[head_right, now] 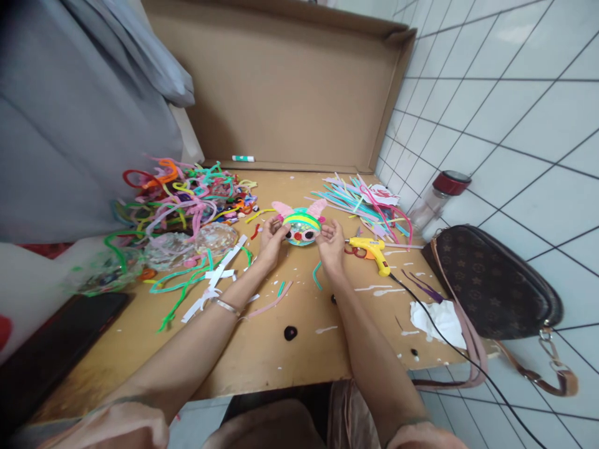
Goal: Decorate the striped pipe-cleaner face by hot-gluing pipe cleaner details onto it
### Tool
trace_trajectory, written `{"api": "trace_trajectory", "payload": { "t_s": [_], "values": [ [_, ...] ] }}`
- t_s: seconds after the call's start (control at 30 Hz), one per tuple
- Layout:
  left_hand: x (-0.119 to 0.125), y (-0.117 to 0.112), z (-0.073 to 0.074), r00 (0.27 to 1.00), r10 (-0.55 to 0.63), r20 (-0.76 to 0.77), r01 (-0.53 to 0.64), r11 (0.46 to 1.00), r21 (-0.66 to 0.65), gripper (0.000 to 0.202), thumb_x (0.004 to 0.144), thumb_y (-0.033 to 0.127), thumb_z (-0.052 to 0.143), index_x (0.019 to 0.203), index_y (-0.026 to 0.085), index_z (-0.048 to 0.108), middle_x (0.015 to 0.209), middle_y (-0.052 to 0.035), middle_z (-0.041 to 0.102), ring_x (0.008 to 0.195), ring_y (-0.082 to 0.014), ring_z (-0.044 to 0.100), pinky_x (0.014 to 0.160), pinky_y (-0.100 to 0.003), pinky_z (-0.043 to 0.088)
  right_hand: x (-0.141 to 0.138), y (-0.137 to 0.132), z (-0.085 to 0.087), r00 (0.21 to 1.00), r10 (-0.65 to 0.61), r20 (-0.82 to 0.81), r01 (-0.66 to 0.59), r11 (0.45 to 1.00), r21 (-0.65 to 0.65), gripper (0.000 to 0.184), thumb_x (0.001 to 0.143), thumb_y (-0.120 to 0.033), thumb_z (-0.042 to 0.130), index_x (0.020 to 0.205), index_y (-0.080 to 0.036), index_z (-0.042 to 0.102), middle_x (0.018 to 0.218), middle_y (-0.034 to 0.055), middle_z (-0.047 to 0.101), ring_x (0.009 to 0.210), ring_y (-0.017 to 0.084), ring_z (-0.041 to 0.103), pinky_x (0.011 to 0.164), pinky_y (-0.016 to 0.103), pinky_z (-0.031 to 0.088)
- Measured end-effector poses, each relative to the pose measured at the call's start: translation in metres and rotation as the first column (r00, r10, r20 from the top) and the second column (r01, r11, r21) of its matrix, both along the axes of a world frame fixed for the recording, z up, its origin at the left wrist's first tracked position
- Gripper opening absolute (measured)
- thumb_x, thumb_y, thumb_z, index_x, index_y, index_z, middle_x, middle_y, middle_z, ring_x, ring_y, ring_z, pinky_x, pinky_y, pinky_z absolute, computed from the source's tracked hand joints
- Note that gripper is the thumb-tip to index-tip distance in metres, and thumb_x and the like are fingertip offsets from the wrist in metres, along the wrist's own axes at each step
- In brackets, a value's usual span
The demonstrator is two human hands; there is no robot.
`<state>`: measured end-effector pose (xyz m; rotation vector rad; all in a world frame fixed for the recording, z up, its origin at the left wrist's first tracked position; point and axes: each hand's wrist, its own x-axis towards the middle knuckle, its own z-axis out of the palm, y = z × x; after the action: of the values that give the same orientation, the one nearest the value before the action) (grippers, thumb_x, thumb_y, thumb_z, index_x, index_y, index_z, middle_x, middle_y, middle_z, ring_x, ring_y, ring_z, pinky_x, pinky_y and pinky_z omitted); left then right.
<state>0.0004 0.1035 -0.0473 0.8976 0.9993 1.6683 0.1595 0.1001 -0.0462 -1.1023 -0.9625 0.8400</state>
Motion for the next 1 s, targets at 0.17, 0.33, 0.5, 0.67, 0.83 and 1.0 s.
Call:
{"api": "trace_trajectory", "payload": {
  "t_s": [0.17, 0.33, 0.5, 0.67, 0.83, 1.0],
  "values": [
    [0.0015, 0.0008, -0.0017, 1.000, 0.008, -0.004, -0.008, 1.000, 0.010, 0.054, 0.070, 0.034, 0.082, 0.114, 0.021, 0.054, 0.121, -0.0101, 0.067, 0.119, -0.0241, 0.065, 0.103, -0.039, 0.054, 0.0016, -0.0017, 0.0024, 1.000, 0.004, -0.019, -0.004, 1.000, -0.003, 0.069, 0.058, -0.030, 0.077, 0.122, -0.020, 0.056, 0.098, 0.0051, 0.071, 0.090, 0.020, 0.069, 0.092, 0.044, 0.059],
    [0.0025, 0.0027, -0.0033, 0.999, 0.038, 0.004, -0.038, 0.999, 0.005, 0.055, 0.068, 0.034, 0.084, 0.113, 0.021, 0.055, 0.120, -0.0105, 0.067, 0.120, -0.0244, 0.064, 0.105, -0.039, 0.052, 0.0034, -0.0024, 0.0051, 0.999, -0.007, -0.040, 0.006, 1.000, -0.029, 0.070, 0.057, -0.026, 0.078, 0.123, -0.020, 0.055, 0.097, 0.0051, 0.073, 0.091, 0.021, 0.070, 0.095, 0.044, 0.058],
    [0.0027, 0.0016, -0.0041, 0.999, 0.034, 0.000, -0.034, 0.999, 0.006, 0.054, 0.072, 0.040, 0.083, 0.115, 0.022, 0.057, 0.122, -0.0113, 0.068, 0.123, -0.0255, 0.063, 0.105, -0.040, 0.052, 0.0038, -0.0024, 0.0056, 0.999, -0.026, -0.032, 0.025, 0.999, -0.025, 0.069, 0.059, -0.026, 0.077, 0.125, -0.020, 0.056, 0.098, 0.0045, 0.073, 0.092, 0.021, 0.071, 0.096, 0.044, 0.058],
    [0.0039, 0.0004, -0.0037, 0.999, 0.033, 0.005, -0.033, 0.999, 0.000, 0.053, 0.073, 0.040, 0.082, 0.116, 0.021, 0.057, 0.119, -0.0103, 0.069, 0.117, -0.0238, 0.065, 0.103, -0.039, 0.053, 0.0042, -0.0021, 0.0061, 0.999, -0.031, -0.032, 0.030, 0.999, -0.029, 0.070, 0.059, -0.025, 0.078, 0.125, -0.019, 0.056, 0.095, 0.0041, 0.074, 0.091, 0.021, 0.072, 0.095, 0.044, 0.058],
    [0.0049, 0.0002, -0.0023, 0.999, 0.022, 0.030, -0.022, 1.000, -0.001, 0.050, 0.071, 0.037, 0.081, 0.113, 0.023, 0.056, 0.113, -0.0080, 0.069, 0.111, -0.0213, 0.066, 0.101, -0.038, 0.053, 0.0070, -0.0009, 0.0043, 1.000, 0.001, -0.011, -0.001, 1.000, -0.017, 0.075, 0.061, -0.028, 0.078, 0.132, -0.018, 0.054, 0.098, 0.0053, 0.074, 0.094, 0.021, 0.070, 0.096, 0.045, 0.057],
    [0.0047, -0.0012, -0.0009, 0.998, 0.004, 0.058, -0.003, 1.000, -0.013, 0.047, 0.072, 0.034, 0.081, 0.111, 0.023, 0.056, 0.115, -0.0078, 0.069, 0.115, -0.0227, 0.066, 0.103, -0.039, 0.052, 0.0073, -0.0007, 0.0034, 1.000, -0.002, -0.007, 0.002, 1.000, -0.016, 0.073, 0.061, -0.028, 0.077, 0.130, -0.021, 0.055, 0.099, 0.0043, 0.074, 0.091, 0.021, 0.071, 0.092, 0.043, 0.059]
  ]
}}
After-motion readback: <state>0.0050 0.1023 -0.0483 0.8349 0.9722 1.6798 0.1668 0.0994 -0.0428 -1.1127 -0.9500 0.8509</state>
